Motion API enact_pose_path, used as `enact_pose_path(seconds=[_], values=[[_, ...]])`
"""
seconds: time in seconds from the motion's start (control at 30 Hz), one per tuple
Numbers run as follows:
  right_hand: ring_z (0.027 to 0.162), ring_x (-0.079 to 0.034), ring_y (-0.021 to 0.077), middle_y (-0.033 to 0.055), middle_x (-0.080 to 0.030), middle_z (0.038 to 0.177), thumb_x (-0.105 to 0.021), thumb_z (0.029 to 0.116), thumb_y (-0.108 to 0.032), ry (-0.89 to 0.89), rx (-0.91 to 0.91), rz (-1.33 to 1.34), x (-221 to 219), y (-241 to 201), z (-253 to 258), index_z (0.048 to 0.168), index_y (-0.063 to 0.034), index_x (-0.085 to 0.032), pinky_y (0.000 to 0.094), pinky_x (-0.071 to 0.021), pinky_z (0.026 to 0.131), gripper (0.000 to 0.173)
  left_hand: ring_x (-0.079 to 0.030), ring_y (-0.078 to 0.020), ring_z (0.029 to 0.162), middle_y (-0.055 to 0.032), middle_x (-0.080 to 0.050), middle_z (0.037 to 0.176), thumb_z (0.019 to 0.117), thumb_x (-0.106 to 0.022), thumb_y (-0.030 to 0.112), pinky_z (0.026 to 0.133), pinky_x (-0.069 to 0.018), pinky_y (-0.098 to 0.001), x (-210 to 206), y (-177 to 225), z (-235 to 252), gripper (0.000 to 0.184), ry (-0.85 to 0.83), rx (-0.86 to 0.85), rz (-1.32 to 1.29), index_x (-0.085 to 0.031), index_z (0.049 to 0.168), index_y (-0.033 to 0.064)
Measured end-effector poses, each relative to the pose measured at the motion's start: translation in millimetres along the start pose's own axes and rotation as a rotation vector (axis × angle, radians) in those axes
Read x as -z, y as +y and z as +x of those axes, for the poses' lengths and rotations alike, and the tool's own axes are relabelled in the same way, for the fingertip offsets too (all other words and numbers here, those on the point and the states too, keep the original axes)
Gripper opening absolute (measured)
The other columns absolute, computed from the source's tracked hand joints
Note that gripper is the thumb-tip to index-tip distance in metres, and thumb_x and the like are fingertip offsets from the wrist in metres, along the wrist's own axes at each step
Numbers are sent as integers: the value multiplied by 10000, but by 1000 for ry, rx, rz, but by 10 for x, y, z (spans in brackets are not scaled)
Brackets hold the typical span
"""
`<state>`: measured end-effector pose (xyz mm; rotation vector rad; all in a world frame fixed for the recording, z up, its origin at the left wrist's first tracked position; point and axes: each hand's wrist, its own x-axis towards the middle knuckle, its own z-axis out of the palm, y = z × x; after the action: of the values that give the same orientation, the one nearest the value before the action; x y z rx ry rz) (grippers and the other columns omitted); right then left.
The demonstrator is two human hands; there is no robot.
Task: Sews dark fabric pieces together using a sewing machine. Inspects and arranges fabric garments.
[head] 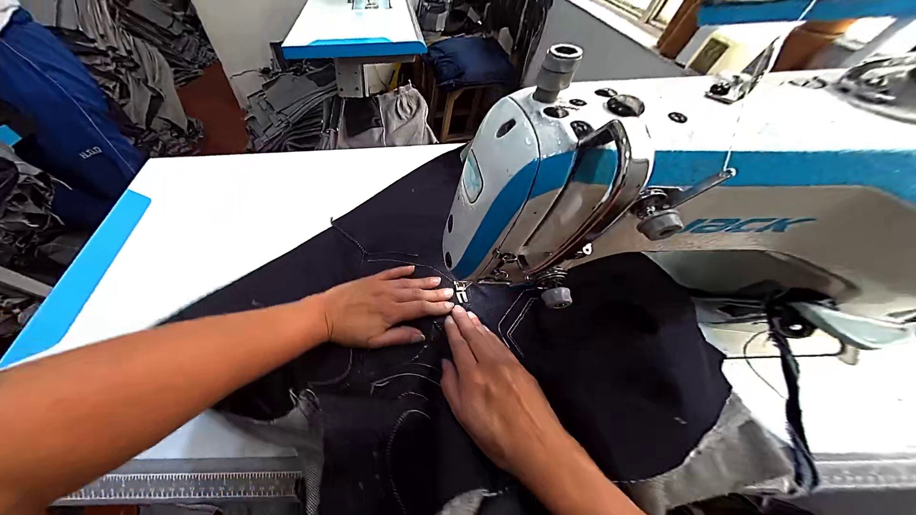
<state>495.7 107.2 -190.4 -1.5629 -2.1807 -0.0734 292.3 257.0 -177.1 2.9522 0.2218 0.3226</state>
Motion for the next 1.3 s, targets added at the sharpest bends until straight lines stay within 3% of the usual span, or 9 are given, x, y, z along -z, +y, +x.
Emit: enact_pose_path(seconds=[0.4, 0.47, 0.53, 0.6, 0.67, 0.73, 0.8, 0.9, 1.3], values=[[1161, -697, 217, 72, -712, 1302, -458, 946, -140, -102, 741, 144, 274, 1484, 534, 1278, -89, -719, 372, -567, 941, 425, -249, -300, 1562, -117, -336, 1659, 1059, -320, 586, 1236, -155, -639, -377, 1209, 420, 735, 86, 747, 130, -410, 1564, 60], [879, -747, 204, 55, -783, 1049, -478, 937, -179, -119, 735, 77, 340, 1566, 683, 1220, -115, -758, 371, -592, 750, 403, -200, -303, 1576, -123, -287, 1680, 1064, -294, 589, 1241, -113, -638, -376, 1257, 454, 750, 61, 780, 94, -361, 1587, 57], [715, -701, 242, 69, -714, 789, -559, 949, -203, -196, 592, -55, 600, 1351, 673, 1125, -116, -791, 409, -568, 636, 304, -217, -280, 1573, -110, -304, 1675, 1083, -333, 511, 1244, -136, -611, -274, 1200, 400, 674, 32, 740, 14, -377, 1580, 57], [759, -716, 300, 117, -735, 897, -599, 956, -200, -171, 453, -133, 950, 867, 432, 1036, -78, -778, 457, -581, 603, 231, -400, -260, 1494, -94, -488, 1570, 1095, -400, 380, 1205, -303, -550, -96, 1013, 260, 520, 27, 600, -17, -524, 1489, 63], [903, -745, 274, 88, -759, 1009, -510, 1024, -297, -137, 254, -29, 1166, 295, 55, 1089, -101, -767, 442, -607, 691, 330, -497, -240, 1425, -68, -594, 1473, 1085, -448, 306, 1168, -388, -488, 22, 665, 68, 426, 18, 340, 28, -617, 1407, 84], [1197, -687, 286, 118, -728, 1252, -518, 1066, -311, -169, 46, 155, 1099, -190, -210, 1239, -72, -723, 445, -573, 973, 359, -404, -226, 1494, -54, -516, 1553, 1091, -408, 334, 1226, -300, -508, 36, 335, -92, 472, -26, 76, 108, -551, 1474, 97], [1319, -607, 308, 145, -659, 1376, -504, 1055, -371, -61, -34, 162, 583, -285, -336, 1316, -34, -674, 467, -494, 1098, 459, -320, -223, 1538, -73, -427, 1617, 1100, -336, 382, 1264, -221, -509, 6, 185, -146, 548, -55, -27, 96, -460, 1540, 80], [1345, -587, 289, 124, -636, 1416, -454, 1047, -379, 125, -52, 63, -16, 8, -411, 1323, -26, -672, 477, -468, 1121, 498, -321, -214, 1537, -76, -426, 1617, 1096, -337, 425, 1267, -219, -491, -31, 219, -148, 577, -41, 2, 64, -445, 1551, 87], [1316, -613, 201, 31, -693, 1346, -476, 1016, -238, 101, 191, 234, 99, 787, -187, 1259, -113, -741, 427, -464, 1136, 381, -365, -231, 1516, -82, -452, 1598, 1088, -346, 425, 1243, -251, -516, -206, 705, -1, 578, 83, 342, 123, -470, 1535, 81]])
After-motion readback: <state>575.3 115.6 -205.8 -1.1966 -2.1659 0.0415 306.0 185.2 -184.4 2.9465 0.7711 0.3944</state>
